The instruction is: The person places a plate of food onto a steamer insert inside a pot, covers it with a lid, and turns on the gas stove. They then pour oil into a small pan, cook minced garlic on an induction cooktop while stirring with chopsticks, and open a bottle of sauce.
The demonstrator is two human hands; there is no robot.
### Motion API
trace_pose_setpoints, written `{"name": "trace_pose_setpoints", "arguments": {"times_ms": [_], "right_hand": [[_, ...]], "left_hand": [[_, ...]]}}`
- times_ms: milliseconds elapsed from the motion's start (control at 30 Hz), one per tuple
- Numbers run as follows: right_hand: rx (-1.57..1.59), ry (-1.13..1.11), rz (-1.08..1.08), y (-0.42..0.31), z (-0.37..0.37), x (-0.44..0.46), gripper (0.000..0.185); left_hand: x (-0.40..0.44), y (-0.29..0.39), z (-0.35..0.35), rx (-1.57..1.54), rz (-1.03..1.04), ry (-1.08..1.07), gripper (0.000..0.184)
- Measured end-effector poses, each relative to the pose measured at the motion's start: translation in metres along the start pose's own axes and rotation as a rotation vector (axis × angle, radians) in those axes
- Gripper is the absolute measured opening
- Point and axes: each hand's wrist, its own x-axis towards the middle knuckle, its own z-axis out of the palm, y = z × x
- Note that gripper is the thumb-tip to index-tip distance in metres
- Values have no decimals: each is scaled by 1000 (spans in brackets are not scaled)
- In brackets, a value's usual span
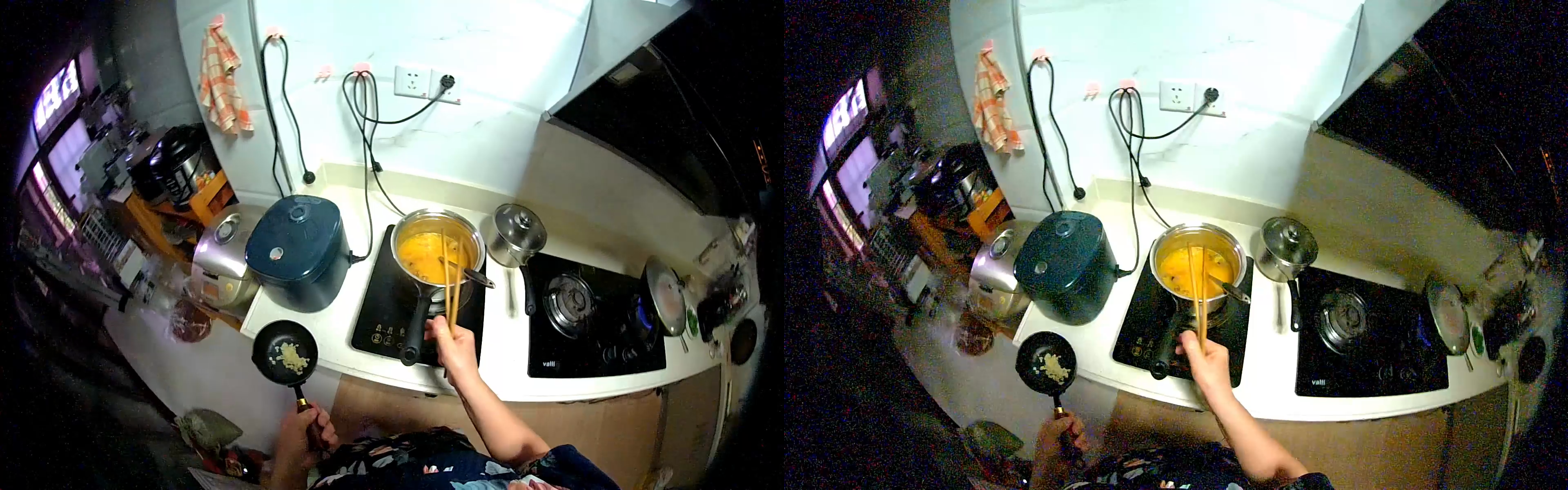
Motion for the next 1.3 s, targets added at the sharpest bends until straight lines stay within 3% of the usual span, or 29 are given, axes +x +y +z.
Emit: {"name": "trace_pose_setpoints", "arguments": {"times_ms": [100, 200, 233, 333, 433, 600, 800, 1000, 1133, 1300], "right_hand": [[219, -151, 223, -17, 20, 6, 49], [258, -195, 295, -31, 34, 14, 49], [302, -195, 303, -32, 39, 15, 46], [442, -54, 298, -30, 56, 15, 16], [546, 63, 285, -33, 56, 10, 8], [447, -7, 247, -31, 30, -6, 4], [407, -59, 311, -39, -16, -59, 5], [541, -89, 317, -76, -75, -146, 22], [535, 35, 321, -92, -97, -210, 21], [638, 354, 418, -117, -121, -299, 18]], "left_hand": [[9, 13, -1, 42, -61, -28, 8], [25, 19, -6, 172, -117, -105, 10], [29, 22, -8, 231, -134, -131, 10], [26, 30, 8, 228, -158, -123, 11], [31, 40, 19, 292, -167, -177, 11], [46, 46, 23, 408, -165, -232, 10], [68, 46, 44, 451, -176, -277, 10], [95, 44, 80, 603, -191, -327, 13], [110, 40, 116, 641, -309, -364, 13], [124, 14, 124, 586, -262, -313, 9]]}}
